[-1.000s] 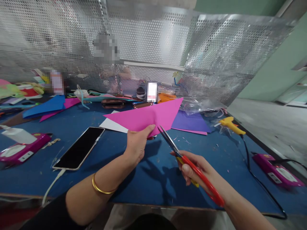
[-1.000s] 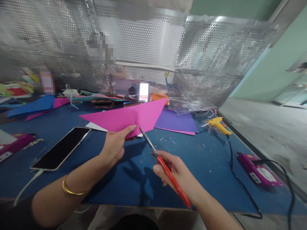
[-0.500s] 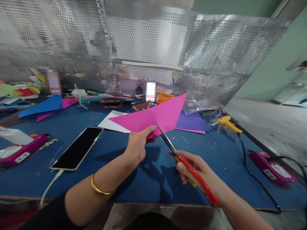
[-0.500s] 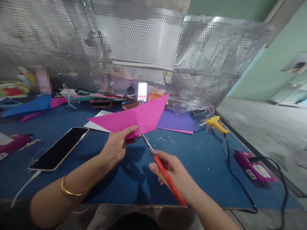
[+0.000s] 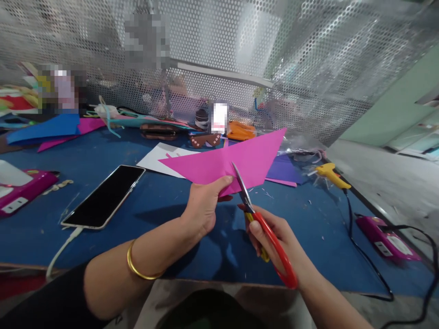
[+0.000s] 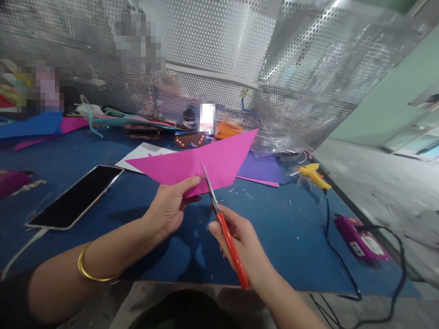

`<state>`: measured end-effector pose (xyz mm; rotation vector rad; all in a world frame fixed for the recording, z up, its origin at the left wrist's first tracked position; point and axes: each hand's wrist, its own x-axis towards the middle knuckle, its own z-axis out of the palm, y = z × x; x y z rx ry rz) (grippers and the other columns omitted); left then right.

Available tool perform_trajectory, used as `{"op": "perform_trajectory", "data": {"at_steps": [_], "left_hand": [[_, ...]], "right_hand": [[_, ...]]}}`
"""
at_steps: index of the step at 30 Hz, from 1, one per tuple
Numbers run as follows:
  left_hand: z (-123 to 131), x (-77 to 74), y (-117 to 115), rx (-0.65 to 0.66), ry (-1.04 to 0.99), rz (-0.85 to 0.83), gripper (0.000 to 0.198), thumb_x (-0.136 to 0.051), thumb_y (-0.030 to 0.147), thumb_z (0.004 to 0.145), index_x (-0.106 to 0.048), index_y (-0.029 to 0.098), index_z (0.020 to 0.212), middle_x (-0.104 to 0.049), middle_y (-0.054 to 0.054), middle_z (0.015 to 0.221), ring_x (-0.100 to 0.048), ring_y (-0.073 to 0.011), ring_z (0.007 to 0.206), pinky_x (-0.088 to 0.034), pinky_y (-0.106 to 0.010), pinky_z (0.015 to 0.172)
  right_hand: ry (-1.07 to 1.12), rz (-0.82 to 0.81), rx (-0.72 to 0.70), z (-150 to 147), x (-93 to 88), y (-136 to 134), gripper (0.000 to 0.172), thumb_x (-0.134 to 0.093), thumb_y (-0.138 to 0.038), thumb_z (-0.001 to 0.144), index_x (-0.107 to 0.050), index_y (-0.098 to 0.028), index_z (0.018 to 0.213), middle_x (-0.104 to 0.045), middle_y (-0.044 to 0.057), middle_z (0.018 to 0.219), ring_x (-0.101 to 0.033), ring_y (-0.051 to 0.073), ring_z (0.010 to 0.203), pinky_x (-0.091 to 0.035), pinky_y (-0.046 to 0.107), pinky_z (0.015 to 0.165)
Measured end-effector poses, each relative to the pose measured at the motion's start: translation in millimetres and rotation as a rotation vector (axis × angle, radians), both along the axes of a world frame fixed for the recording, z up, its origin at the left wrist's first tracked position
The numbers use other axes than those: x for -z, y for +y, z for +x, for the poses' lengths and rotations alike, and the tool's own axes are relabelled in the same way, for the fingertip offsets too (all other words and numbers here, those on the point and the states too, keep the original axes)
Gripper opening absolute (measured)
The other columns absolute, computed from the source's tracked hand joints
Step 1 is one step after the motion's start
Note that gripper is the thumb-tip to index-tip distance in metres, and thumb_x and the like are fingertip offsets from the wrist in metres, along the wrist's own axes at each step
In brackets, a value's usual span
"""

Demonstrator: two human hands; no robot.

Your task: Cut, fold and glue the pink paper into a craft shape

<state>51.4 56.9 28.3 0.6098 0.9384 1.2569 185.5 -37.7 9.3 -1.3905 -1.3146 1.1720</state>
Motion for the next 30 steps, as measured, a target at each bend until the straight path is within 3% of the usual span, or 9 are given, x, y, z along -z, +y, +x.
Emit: {"op": "perform_trajectory", "data": {"at_steps": [16, 30], "left_hand": [[3.8, 4.0, -4.2, -0.003, -0.055, 0.055, 0.027, -0.084, 0.023, 0.057, -0.072, 0.017, 0.081, -0.071, -0.001, 0.076, -0.065, -0.0159, 0.066, -0.056, -0.028, 0.06], [2.2, 1.8, -3.3, 0.006, -0.026, 0.035, 0.027, -0.084, 0.023, 0.057, -0.073, 0.019, 0.081, -0.073, -0.001, 0.076, -0.067, -0.0165, 0.067, -0.054, -0.026, 0.056]], "right_hand": [[0.044, 0.012, -0.022, -3.9, -4.2, -5.0, 0.054, -0.054, -0.063, 0.091, -0.056, -0.021, 0.125, -0.051, 0.001, 0.08, -0.04, 0.01, 0.055, -0.039, 0.024, 0.046], [0.021, 0.026, -0.085, -2.2, -0.2, -0.4, 0.043, -0.05, -0.06, 0.095, -0.054, -0.022, 0.116, -0.038, -0.004, 0.077, -0.03, 0.008, 0.053, -0.031, 0.023, 0.044]]}}
